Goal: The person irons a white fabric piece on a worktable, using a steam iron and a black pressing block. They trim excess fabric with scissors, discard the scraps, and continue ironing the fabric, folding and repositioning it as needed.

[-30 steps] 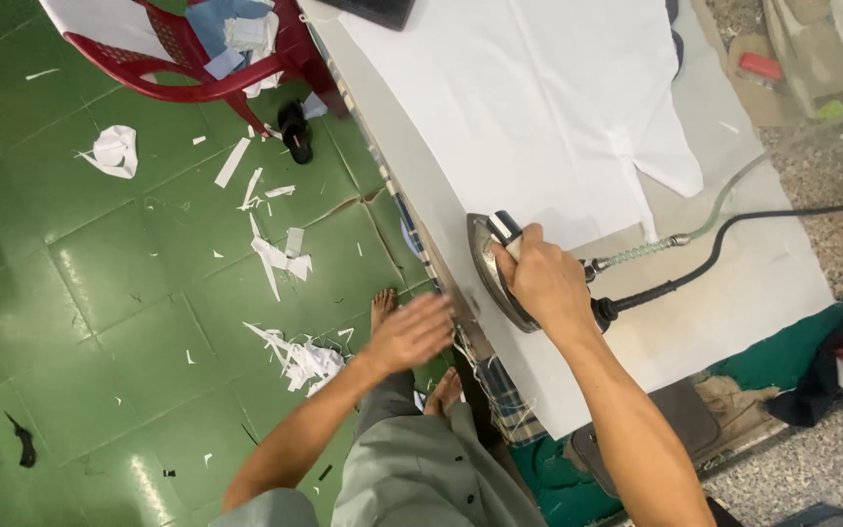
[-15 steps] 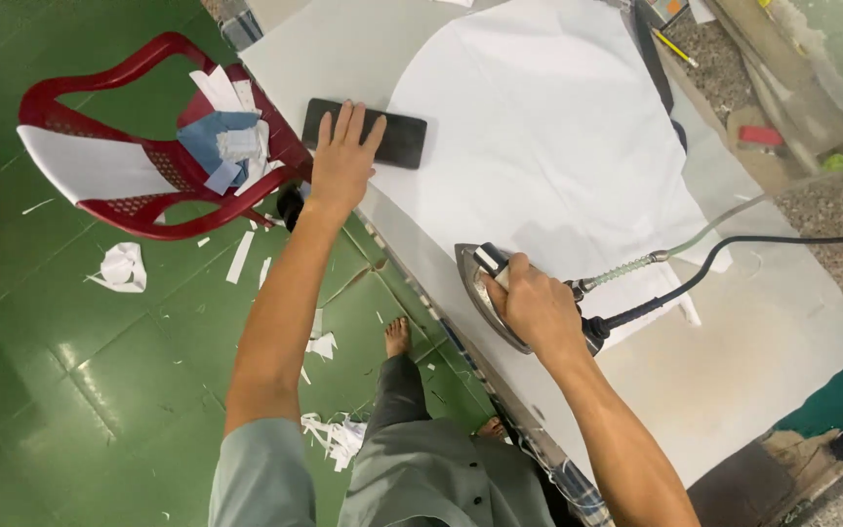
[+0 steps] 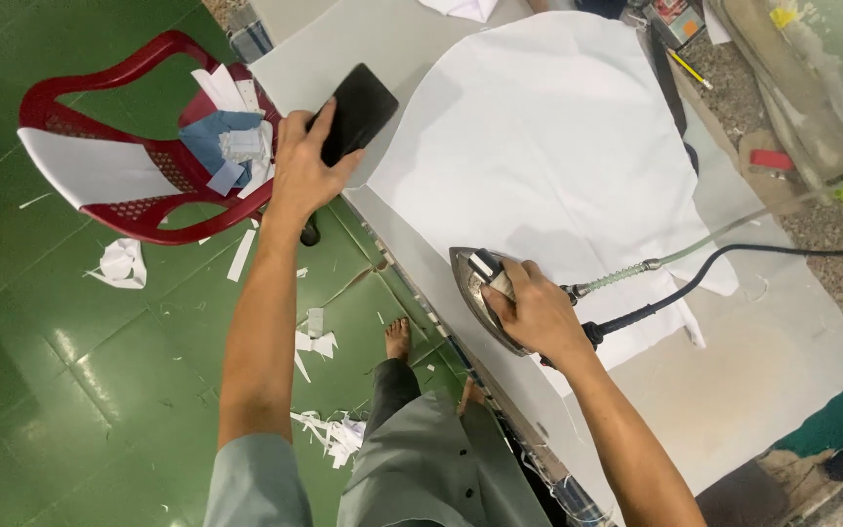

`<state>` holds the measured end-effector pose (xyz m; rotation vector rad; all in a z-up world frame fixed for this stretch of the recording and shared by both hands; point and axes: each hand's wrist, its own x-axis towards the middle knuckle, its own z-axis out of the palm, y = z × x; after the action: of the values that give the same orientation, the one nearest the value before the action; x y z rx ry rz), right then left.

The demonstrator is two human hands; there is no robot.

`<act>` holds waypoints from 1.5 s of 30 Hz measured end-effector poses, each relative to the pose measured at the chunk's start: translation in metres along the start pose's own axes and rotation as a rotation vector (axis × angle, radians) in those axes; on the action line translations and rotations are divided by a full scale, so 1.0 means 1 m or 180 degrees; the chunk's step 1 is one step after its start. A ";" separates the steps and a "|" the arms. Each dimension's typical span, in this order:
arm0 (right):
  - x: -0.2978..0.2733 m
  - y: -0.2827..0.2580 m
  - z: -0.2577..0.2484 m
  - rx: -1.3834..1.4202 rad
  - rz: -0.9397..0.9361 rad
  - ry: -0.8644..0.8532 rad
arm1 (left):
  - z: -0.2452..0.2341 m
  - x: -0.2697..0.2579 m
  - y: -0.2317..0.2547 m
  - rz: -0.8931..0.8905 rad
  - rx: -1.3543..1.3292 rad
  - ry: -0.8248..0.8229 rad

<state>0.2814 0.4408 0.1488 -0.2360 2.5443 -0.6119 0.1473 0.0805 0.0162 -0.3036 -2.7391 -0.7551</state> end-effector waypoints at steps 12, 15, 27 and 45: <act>0.008 0.018 0.019 -0.0331 -0.0064 -0.0226 | 0.002 -0.250 0.283 0.0437 -0.1086 -0.1348; 0.010 0.026 0.029 -0.0228 -0.0295 -0.0056 | 0.071 -0.251 0.335 0.1536 -0.0818 -0.2123; 0.053 0.008 0.045 -0.1369 -0.0644 0.0689 | 0.160 -0.217 0.345 0.2057 -0.1204 -0.1693; 0.149 -0.061 0.037 -0.1479 -0.0764 0.0515 | 0.115 -0.192 0.299 0.2199 -0.1345 -0.0482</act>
<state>0.1755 0.3314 0.0839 -0.6852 2.8096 -0.1140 0.3845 0.3682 -0.0015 -1.3491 -2.3032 -1.1043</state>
